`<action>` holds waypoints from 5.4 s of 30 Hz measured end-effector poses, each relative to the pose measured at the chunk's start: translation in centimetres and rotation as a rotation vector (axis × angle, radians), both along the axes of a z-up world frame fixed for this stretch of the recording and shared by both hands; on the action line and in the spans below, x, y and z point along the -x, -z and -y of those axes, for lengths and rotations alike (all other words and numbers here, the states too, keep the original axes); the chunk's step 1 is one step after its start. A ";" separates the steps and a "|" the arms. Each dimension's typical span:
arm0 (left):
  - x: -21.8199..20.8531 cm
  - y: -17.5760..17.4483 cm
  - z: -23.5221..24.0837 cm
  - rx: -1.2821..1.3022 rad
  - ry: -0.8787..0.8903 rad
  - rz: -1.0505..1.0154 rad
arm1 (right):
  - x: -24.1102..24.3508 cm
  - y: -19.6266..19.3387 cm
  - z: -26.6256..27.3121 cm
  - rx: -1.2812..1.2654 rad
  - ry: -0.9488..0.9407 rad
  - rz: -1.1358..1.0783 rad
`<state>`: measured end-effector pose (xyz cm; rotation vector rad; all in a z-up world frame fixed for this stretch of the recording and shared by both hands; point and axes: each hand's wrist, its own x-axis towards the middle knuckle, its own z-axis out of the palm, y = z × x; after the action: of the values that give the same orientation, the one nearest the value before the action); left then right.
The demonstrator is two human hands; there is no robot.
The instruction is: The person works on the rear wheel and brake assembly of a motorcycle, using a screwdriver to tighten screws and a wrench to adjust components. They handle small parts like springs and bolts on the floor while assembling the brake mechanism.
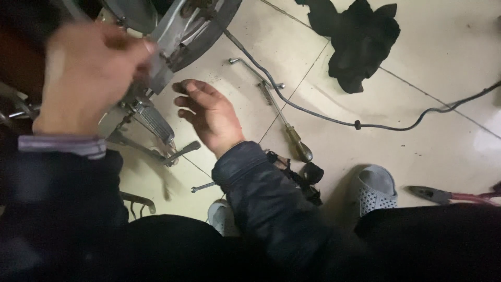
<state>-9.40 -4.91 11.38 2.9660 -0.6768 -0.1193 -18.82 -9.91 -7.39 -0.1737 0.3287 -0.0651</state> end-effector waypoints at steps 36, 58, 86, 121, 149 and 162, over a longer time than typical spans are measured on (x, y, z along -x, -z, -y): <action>-4.6 5.8 -6.3 0.070 0.076 0.094 | 0.3 -2.4 0.3 0.396 -0.108 -0.479; -15.7 13.8 -5.2 -0.239 -0.319 -0.243 | 9.1 6.8 0.7 1.704 -1.285 -0.521; -13.4 12.9 -4.0 -0.025 -0.551 -0.322 | 11.0 8.8 0.7 1.722 -1.466 -0.576; -22.1 26.4 -9.7 -0.316 0.100 -0.049 | 7.7 -1.5 3.3 0.281 -0.272 -0.581; -19.6 21.3 -5.3 -0.698 -0.006 -0.366 | 8.3 1.5 3.4 0.308 -0.033 -0.325; -20.4 23.4 -7.8 -0.745 0.164 -0.196 | 9.1 -3.1 4.5 1.061 -0.255 -0.460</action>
<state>10.95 2.89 -12.04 3.4878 -1.0298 -0.8317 -27.96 -14.46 -4.29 -1.2930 0.7060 0.0622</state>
